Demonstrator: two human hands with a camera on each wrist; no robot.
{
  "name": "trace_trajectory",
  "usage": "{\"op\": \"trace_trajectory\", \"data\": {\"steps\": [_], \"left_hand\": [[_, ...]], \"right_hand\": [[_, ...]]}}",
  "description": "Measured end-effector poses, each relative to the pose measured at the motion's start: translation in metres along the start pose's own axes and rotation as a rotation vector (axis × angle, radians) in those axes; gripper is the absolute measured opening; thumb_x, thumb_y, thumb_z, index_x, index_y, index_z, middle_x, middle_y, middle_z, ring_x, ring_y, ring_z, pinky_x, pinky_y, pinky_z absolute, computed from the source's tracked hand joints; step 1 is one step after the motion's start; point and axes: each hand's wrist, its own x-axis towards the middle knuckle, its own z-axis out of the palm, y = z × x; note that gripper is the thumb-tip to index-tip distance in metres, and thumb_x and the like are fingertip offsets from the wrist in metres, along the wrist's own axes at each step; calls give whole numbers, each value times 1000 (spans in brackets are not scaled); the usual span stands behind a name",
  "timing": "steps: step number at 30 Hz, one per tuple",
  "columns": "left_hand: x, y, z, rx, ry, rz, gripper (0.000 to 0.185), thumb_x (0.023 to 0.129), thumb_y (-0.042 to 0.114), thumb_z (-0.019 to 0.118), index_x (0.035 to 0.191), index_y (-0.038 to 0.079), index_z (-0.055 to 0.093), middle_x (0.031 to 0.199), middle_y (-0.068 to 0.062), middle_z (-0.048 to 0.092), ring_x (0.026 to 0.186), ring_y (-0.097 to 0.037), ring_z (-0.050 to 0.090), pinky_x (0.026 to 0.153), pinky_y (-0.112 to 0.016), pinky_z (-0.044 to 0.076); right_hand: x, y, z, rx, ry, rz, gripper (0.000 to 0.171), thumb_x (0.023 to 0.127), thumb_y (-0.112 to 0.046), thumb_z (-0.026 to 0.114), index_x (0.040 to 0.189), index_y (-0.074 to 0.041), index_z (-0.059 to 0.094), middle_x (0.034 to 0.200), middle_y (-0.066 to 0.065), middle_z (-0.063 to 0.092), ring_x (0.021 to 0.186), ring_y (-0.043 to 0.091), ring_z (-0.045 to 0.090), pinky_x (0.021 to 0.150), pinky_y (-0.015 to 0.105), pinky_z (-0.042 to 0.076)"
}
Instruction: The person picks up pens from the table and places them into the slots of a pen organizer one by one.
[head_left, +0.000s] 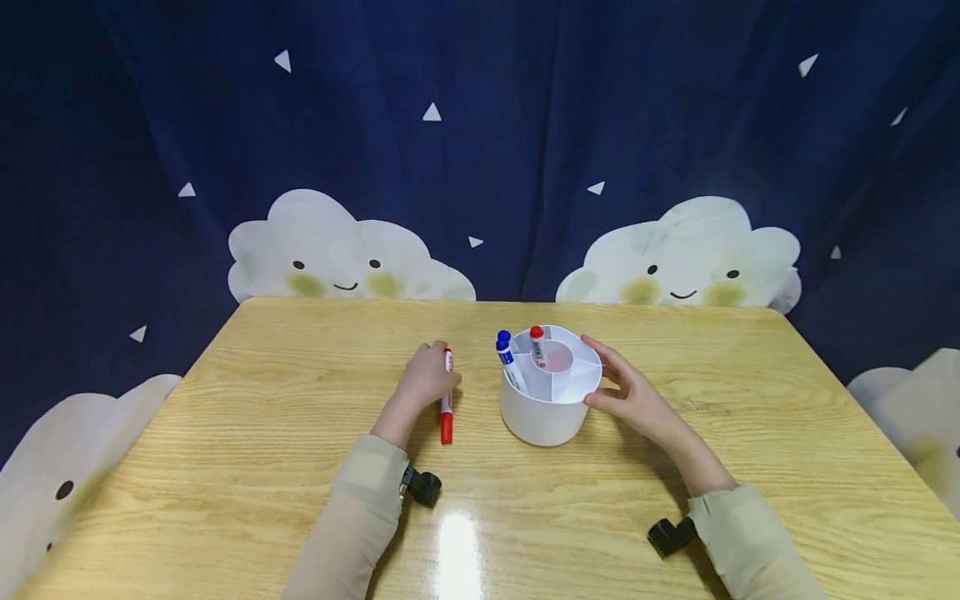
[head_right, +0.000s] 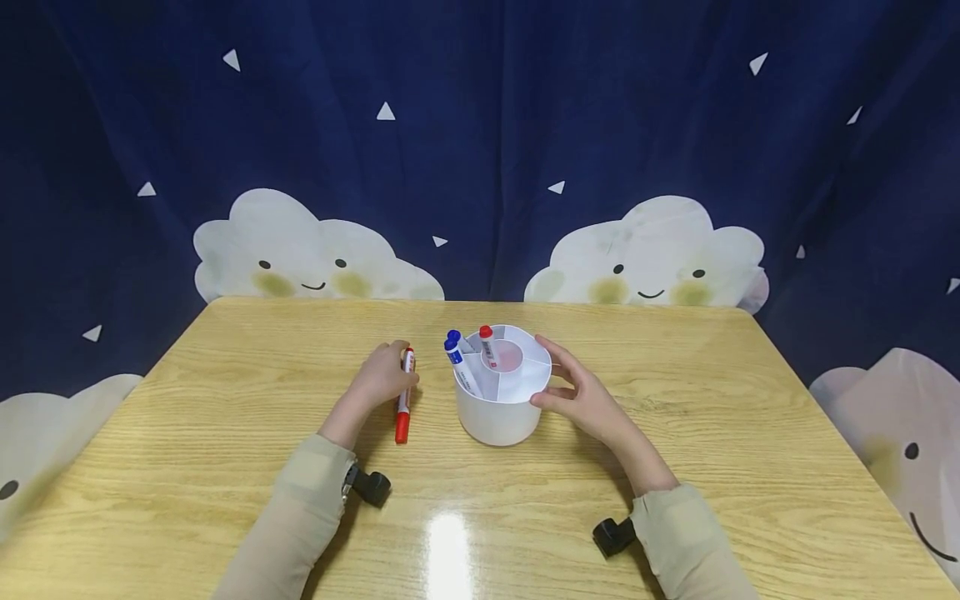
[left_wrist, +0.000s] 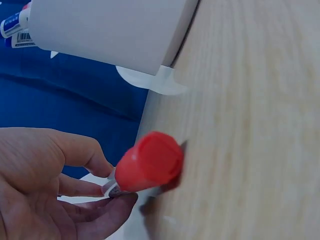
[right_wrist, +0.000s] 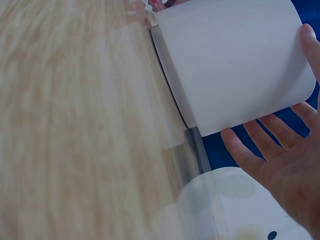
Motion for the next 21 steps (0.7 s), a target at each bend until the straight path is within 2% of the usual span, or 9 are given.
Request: {"op": "trace_trajectory", "data": {"steps": [3,11,16,21], "left_hand": [[0,2,-3,-33,22,2,62,75,13,62,130,-5,41,113,-24,50,86,-29,53,79,-41,47],[-1,5,-14,-148,133,38,60,74,10,61,130,-1,42,107,-20,49,77,-27,50,66,-35,46],[-2,6,-22,-207,195,75,59,74,9,59,131,3,41,103,-18,51,79,-26,51,63,-31,43],[-3,10,-31,-296,244,98,59,75,8,58,132,7,41,102,-15,53,72,-23,52,58,-26,42]], "right_hand": [[0,-1,-1,-6,0,2,73,84,-7,63,144,-14,23,146,14,26,116,1,43,87,22,46],[-1,-1,-1,-18,2,9,73,84,-8,62,144,-16,23,146,13,26,117,1,43,88,22,46],[-1,-1,0,-8,1,7,73,84,-7,63,144,-16,23,146,13,26,116,2,43,88,22,46],[-1,-1,1,-10,4,9,73,84,-7,62,144,-16,23,146,13,26,117,2,43,88,22,46]]}}
